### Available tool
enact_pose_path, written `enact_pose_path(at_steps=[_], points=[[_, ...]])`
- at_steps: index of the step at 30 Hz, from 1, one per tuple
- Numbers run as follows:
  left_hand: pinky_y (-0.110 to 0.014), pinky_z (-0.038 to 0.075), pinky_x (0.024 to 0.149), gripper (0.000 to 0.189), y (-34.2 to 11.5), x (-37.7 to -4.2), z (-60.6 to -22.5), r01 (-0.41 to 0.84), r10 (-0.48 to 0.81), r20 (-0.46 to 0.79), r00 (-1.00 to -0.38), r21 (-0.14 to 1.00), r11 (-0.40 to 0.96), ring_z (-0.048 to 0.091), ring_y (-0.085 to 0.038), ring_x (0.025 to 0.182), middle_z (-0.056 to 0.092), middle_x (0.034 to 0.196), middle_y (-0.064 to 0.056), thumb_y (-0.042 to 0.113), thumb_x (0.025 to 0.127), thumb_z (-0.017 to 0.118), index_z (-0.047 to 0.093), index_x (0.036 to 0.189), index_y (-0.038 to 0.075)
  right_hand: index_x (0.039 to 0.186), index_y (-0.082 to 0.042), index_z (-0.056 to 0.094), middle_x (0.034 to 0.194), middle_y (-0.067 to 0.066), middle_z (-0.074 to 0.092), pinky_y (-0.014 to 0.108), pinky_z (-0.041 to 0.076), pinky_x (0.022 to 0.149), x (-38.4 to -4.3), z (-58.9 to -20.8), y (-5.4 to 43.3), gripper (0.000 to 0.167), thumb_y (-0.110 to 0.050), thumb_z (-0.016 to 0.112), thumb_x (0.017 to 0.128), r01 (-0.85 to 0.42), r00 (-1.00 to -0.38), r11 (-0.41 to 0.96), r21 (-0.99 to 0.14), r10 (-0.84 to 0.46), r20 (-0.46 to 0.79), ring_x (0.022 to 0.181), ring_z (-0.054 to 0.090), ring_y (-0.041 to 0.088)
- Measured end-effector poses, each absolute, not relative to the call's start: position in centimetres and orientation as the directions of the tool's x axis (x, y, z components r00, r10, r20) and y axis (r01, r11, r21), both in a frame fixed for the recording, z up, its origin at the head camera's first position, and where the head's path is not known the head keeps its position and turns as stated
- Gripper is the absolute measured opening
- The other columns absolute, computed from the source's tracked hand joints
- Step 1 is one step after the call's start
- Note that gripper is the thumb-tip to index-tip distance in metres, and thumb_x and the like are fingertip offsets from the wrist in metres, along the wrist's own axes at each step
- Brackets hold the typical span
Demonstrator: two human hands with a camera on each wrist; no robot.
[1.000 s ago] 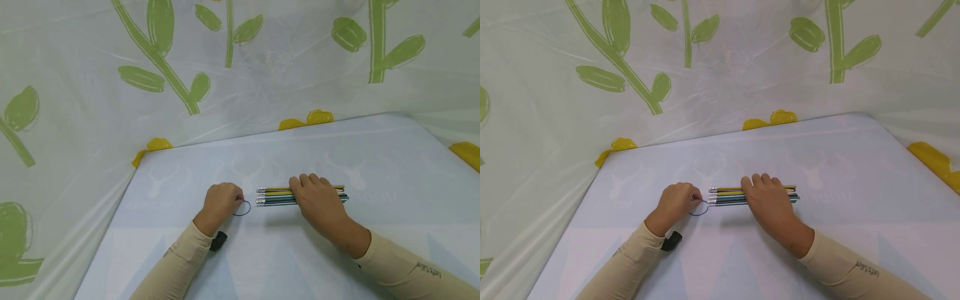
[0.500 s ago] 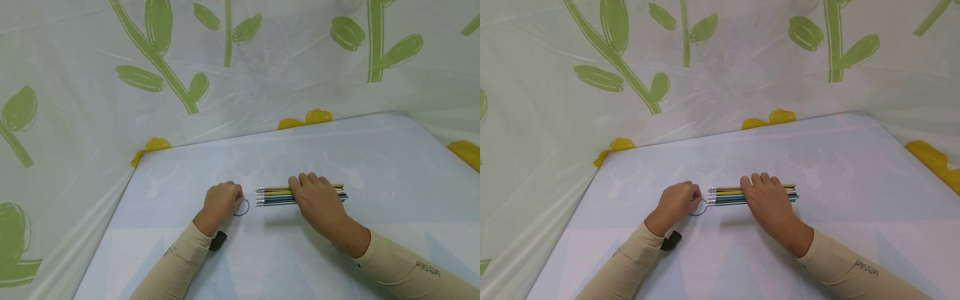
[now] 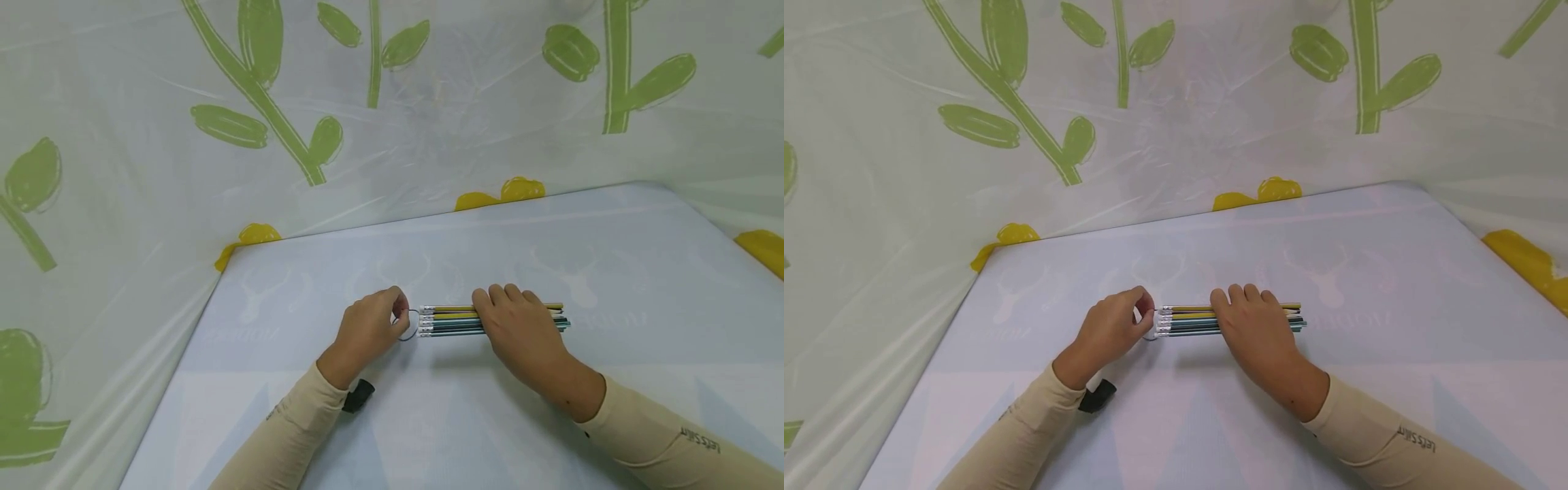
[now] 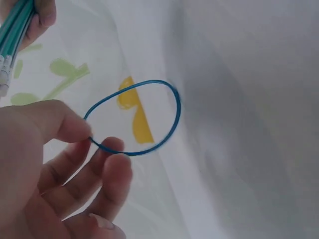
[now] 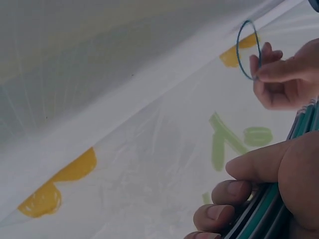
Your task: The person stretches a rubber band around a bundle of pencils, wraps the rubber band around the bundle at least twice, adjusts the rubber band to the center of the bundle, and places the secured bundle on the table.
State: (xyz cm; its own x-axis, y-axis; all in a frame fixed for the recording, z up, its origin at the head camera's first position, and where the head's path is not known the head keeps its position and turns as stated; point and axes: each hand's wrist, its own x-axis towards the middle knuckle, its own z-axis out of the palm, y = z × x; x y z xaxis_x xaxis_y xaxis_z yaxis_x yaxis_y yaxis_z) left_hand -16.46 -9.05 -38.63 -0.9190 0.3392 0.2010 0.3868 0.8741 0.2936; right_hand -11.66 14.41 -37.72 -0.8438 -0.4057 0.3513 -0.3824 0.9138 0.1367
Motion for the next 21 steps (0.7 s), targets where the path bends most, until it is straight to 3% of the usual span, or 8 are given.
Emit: enact_pose_path(at_steps=[13,21], points=[[-0.021,0.045,0.055,0.004,-8.3,-15.4,-37.5,0.417,0.248,0.361,-0.899,0.533,0.737,0.056,-0.004,0.064,0.069,0.084,0.008,0.015,0.092,0.061,0.060,0.096,0.016,0.097,-0.007,0.052,0.078,0.008,0.054,0.036,0.051,0.066,-11.7,-38.0,14.2,0.035,-0.007,0.083,0.079,-0.363,-0.871,0.918,0.160,-0.395,0.293,0.071,0.050,0.023],[-0.020,0.043,0.052,0.004,-7.8,-14.5,-36.8,0.451,0.250,0.407,-0.879,0.536,0.713,0.052,-0.005,0.063,0.068,0.082,0.007,0.015,0.091,0.059,0.059,0.095,0.015,0.099,-0.007,0.051,0.080,0.009,0.056,0.036,0.053,0.063,-12.0,-37.9,14.4,0.033,-0.008,0.080,0.082,-0.342,-0.887,0.926,0.160,-0.374,0.272,0.070,0.051,0.023]])
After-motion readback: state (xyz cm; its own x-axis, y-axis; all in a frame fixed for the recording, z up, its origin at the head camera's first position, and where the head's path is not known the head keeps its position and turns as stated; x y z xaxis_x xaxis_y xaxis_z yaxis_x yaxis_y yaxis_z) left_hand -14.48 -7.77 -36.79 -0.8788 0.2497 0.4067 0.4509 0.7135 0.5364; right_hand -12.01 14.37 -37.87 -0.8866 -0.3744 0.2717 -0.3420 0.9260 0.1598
